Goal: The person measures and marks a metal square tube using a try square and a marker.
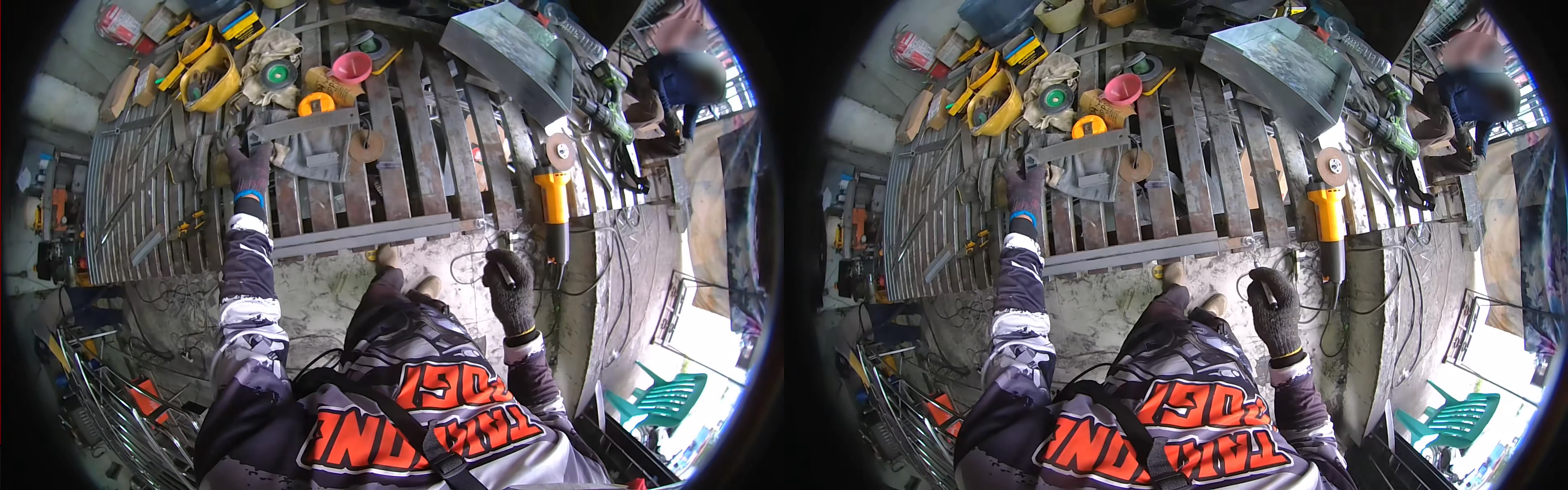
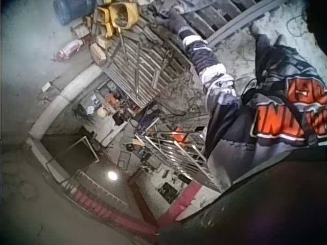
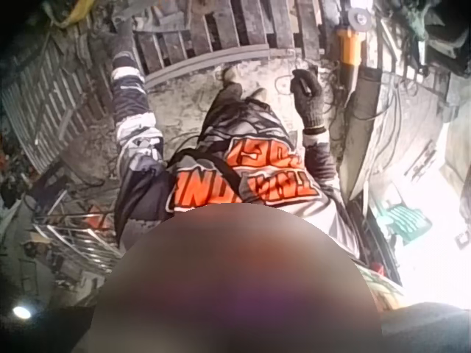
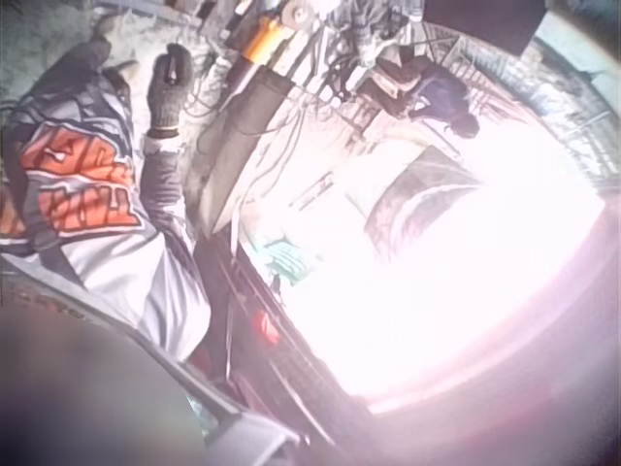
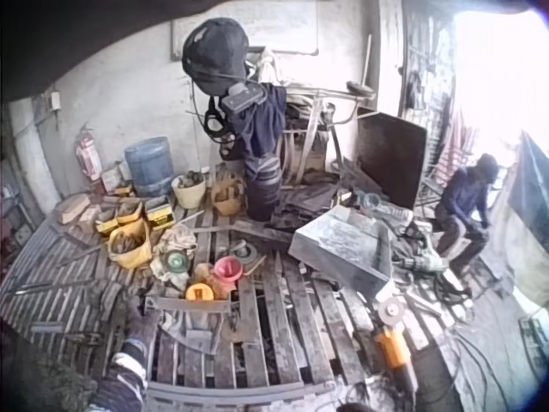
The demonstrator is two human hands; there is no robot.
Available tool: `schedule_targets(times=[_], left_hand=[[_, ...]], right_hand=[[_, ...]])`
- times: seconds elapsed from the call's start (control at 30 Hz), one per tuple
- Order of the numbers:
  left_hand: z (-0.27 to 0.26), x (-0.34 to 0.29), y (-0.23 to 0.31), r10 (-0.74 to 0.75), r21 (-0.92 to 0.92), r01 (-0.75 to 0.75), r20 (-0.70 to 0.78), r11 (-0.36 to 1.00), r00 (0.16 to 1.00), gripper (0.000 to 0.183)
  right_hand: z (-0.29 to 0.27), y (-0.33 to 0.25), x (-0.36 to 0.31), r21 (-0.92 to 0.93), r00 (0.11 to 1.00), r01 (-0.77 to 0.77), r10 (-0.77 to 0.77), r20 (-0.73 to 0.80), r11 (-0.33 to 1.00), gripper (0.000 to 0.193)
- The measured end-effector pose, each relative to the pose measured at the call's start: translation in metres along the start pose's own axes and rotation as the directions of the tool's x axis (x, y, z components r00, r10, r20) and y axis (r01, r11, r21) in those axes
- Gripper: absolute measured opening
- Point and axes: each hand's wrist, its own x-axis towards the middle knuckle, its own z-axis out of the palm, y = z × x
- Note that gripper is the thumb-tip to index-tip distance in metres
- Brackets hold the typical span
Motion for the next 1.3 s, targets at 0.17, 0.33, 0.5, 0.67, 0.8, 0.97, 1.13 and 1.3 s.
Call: schedule_targets(times=[0.17,0.33,0.5,0.67,0.8,0.97,1.13,1.3], left_hand=[[-0.023,0.003,-0.023,0.104,0.119,-0.104,0.001,0.988,0.995,0.078],[-0.034,-0.011,-0.016,-0.136,-0.346,0.154,0.077,0.926,0.988,0.065],[-0.050,0.004,-0.042,-0.119,-0.257,0.119,0.015,0.959,0.993,0.060],[-0.049,-0.005,-0.039,0.002,0.251,0.012,-0.054,0.968,0.999,0.053],[-0.051,-0.014,-0.035,-0.082,0.031,0.082,0.023,0.996,0.996,0.058],[-0.081,-0.036,0.012,-0.119,-0.017,0.120,0.078,0.993,0.990,0.047],[-0.087,-0.097,0.032,0.347,-0.145,-0.316,0.443,0.938,0.827,0.020],[-0.046,-0.170,0.061,0.330,0.006,-0.491,0.734,0.871,0.594,0.030]], right_hand=[[0.006,-0.035,0.027,-0.288,0.973,0.222,-0.229,0.008,0.932,0.016],[0.010,-0.044,0.049,-0.414,0.955,0.281,-0.295,0.032,0.866,0.024],[0.019,-0.042,0.076,-0.611,0.916,0.388,-0.364,0.170,0.690,0.033],[0.024,-0.034,0.091,-0.592,0.893,0.448,-0.367,0.260,0.670,0.036],[0.023,-0.026,0.089,-0.603,0.890,0.454,-0.365,0.274,0.656,0.031],[0.021,-0.007,0.092,-0.657,0.895,0.444,-0.342,0.287,0.609,0.033],[0.021,-0.002,0.098,-0.600,0.862,0.506,-0.372,0.343,0.620,0.036],[0.022,0.005,0.101,-0.556,0.845,0.532,-0.448,0.293,0.639,0.036]])
